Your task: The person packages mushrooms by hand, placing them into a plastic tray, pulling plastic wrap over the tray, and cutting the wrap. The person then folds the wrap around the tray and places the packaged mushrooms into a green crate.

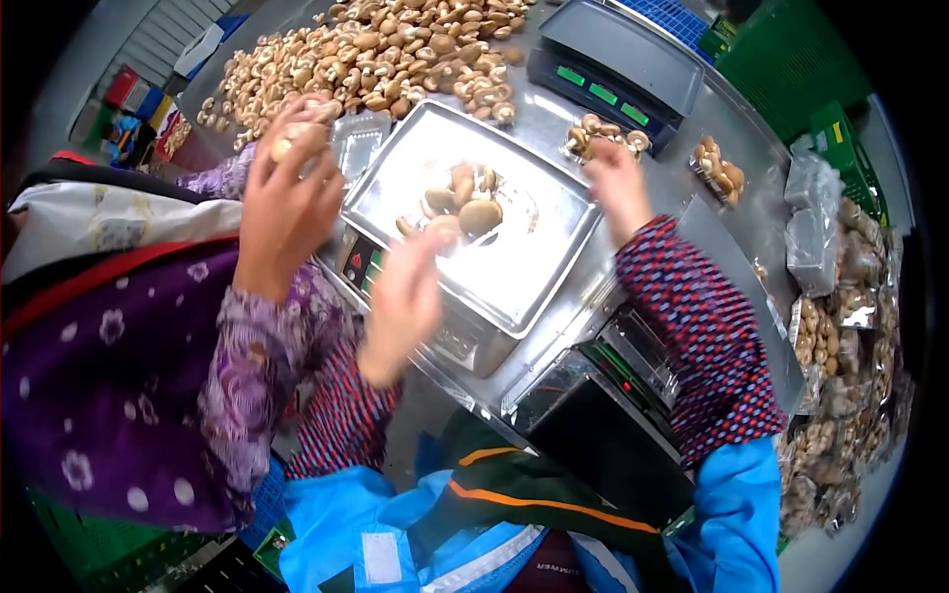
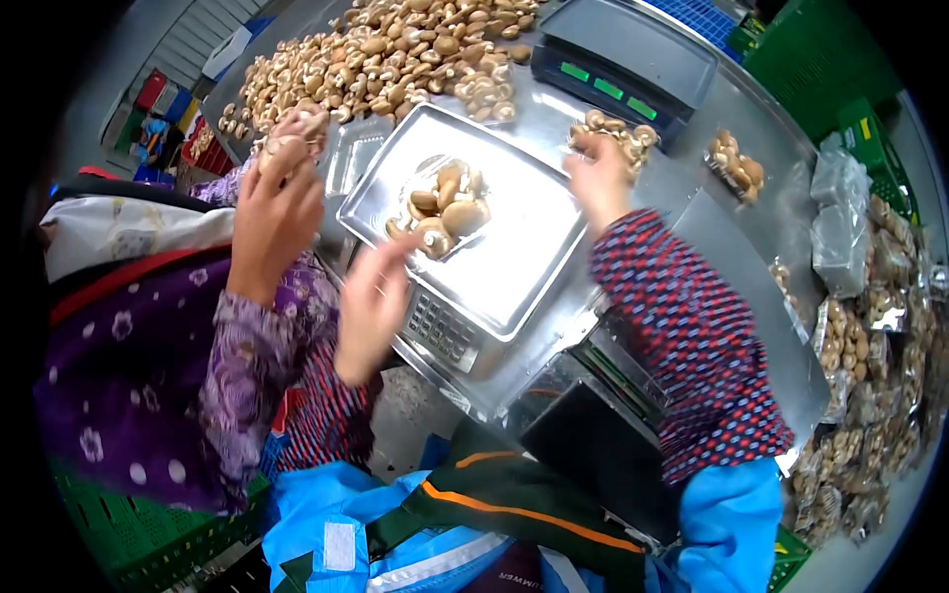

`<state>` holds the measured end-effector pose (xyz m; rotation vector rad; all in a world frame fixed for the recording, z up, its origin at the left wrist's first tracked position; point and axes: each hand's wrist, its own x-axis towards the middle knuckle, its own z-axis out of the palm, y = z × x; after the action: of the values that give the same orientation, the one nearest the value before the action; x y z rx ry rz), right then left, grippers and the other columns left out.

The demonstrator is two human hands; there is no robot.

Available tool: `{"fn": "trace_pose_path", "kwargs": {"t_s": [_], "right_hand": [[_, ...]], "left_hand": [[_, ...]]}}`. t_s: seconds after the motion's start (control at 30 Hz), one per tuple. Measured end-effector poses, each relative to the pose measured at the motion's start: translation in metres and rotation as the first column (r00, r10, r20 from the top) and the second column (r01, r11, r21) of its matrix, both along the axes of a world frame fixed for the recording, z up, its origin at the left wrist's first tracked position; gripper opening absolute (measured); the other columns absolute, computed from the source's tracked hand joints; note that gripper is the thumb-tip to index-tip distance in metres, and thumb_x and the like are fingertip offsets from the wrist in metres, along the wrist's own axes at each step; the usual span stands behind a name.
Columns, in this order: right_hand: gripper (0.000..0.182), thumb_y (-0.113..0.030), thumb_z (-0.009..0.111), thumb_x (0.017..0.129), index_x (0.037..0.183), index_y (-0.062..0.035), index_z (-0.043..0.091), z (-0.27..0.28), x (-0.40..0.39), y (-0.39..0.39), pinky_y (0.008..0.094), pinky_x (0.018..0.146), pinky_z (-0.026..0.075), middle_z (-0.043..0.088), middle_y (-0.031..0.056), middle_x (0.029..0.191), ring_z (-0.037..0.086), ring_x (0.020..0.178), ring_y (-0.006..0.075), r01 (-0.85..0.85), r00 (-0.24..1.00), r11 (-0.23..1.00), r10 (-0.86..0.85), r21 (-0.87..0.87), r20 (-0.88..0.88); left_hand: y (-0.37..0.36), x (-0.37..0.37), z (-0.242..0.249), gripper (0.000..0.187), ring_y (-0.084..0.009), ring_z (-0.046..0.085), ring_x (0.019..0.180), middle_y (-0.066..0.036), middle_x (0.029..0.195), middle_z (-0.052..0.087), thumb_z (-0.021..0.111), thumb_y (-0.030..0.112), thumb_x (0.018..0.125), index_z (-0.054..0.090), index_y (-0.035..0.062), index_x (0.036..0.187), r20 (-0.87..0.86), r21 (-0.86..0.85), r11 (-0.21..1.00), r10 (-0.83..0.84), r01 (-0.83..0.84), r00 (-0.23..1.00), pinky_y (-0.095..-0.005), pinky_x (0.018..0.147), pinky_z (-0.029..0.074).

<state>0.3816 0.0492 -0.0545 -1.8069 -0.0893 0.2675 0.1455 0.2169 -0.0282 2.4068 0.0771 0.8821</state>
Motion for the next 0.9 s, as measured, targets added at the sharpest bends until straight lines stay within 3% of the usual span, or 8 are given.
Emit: {"fn": "trace_pose_path", "kwargs": {"t_s": [0.13, 0.2, 0.3, 0.37, 0.43, 0.6, 0.73, 0.9], "right_hand": [[0.023, -0.017, 0.053, 0.078, 0.096, -0.0066, 0.063, 0.012, 0.124, -0.066, 0.0365, 0.079, 0.047, 0.063, 0.0144, 0.093, 0.060, 0.088, 0.0244, 0.089, 0.775, 0.749, 0.362, -0.656, 0.518], [0.026, -0.016, 0.053, 0.074, 0.097, -0.0064, 0.062, -0.007, 0.181, -0.106, 0.0363, 0.080, 0.048, 0.063, 0.0143, 0.095, 0.060, 0.091, 0.0260, -0.083, 0.860, 0.486, 0.476, -0.870, 0.184], [0.032, -0.026, 0.052, 0.077, 0.103, -0.0103, 0.063, -0.081, 0.250, -0.164, 0.0332, 0.073, 0.051, 0.065, 0.0106, 0.091, 0.062, 0.083, 0.0230, -0.250, 0.669, 0.117, 0.738, -0.961, -0.084], [0.039, -0.030, 0.054, 0.080, 0.112, -0.0061, 0.057, -0.053, 0.220, -0.140, 0.0298, 0.065, 0.052, 0.062, 0.0084, 0.096, 0.061, 0.085, 0.0171, -0.641, 0.744, 0.244, 0.431, -0.728, -0.510], [0.038, -0.028, 0.055, 0.081, 0.107, -0.0007, 0.052, -0.094, 0.238, -0.148, 0.0352, 0.067, 0.054, 0.058, 0.0106, 0.105, 0.061, 0.089, 0.0201, -0.830, 0.558, 0.314, 0.445, -0.461, -0.701], [0.022, -0.014, 0.054, 0.082, 0.097, 0.0014, 0.048, -0.125, 0.215, -0.115, 0.0398, 0.057, 0.056, 0.059, 0.0149, 0.089, 0.063, 0.081, 0.0252, -0.534, 0.793, 0.735, 0.265, -0.417, -0.548], [0.027, 0.004, 0.058, 0.074, 0.092, 0.0028, 0.037, -0.114, 0.205, -0.104, 0.0359, 0.045, 0.056, 0.056, 0.0150, 0.073, 0.063, 0.057, 0.0259, -0.368, 0.858, 0.896, 0.224, -0.247, -0.463], [0.024, 0.003, 0.055, 0.077, 0.094, 0.0030, 0.039, -0.061, 0.198, -0.101, 0.0356, 0.047, 0.057, 0.058, 0.0170, 0.076, 0.064, 0.061, 0.0264, -0.434, 0.821, 0.882, 0.302, -0.185, -0.485]], "left_hand": [[-0.088, -0.017, 0.014, 0.027, -0.0182, 0.057, 0.077, -0.010, 0.084, 0.059, 0.052, -0.001, 0.079, 0.057, -0.0005, 0.105, -0.103, -0.477, 0.843, -0.336, 0.250, 0.936, -0.0291, 0.069, 0.046], [-0.110, 0.012, 0.026, 0.027, -0.0141, 0.056, 0.077, -0.008, 0.082, 0.059, 0.052, 0.001, 0.080, 0.057, 0.0011, 0.107, -0.106, -0.729, 0.651, -0.412, 0.211, 0.905, -0.0275, 0.066, 0.045], [-0.105, 0.090, 0.029, 0.026, -0.0187, 0.056, 0.084, -0.012, 0.086, 0.062, 0.051, 0.011, 0.084, 0.057, 0.0013, 0.107, -0.062, -0.811, 0.546, -0.436, 0.209, 0.898, -0.0312, 0.074, 0.043], [-0.035, 0.103, -0.013, 0.029, -0.0219, 0.054, 0.095, -0.018, 0.097, 0.059, 0.045, 0.007, 0.085, 0.050, -0.0026, 0.113, -0.248, -0.711, 0.641, -0.612, 0.288, 0.751, -0.0338, 0.084, 0.041], [-0.008, 0.107, -0.024, 0.035, -0.0247, 0.052, 0.102, -0.020, 0.104, 0.057, 0.045, 0.004, 0.083, 0.046, -0.0032, 0.117, -0.396, -0.544, 0.760, -0.606, 0.356, 0.690, -0.0355, 0.089, 0.039], [-0.002, 0.108, 0.022, 0.043, -0.0276, 0.051, 0.105, -0.020, 0.109, 0.055, 0.050, 0.005, 0.078, 0.046, -0.0004, 0.121, -0.487, -0.105, 0.928, -0.362, 0.358, 0.795, -0.0364, 0.091, 0.038], [-0.020, 0.179, 0.005, 0.043, -0.0281, 0.051, 0.105, -0.020, 0.109, 0.055, 0.051, 0.006, 0.077, 0.046, -0.0004, 0.120, -0.517, -0.093, 0.956, -0.284, 0.277, 0.808, -0.0365, 0.091, 0.038], [-0.057, 0.283, -0.009, 0.043, -0.0286, 0.051, 0.106, -0.020, 0.109, 0.055, 0.052, 0.008, 0.077, 0.047, -0.0003, 0.118, -0.484, -0.283, 0.949, -0.269, 0.143, 0.832, -0.0366, 0.091, 0.038]]}}
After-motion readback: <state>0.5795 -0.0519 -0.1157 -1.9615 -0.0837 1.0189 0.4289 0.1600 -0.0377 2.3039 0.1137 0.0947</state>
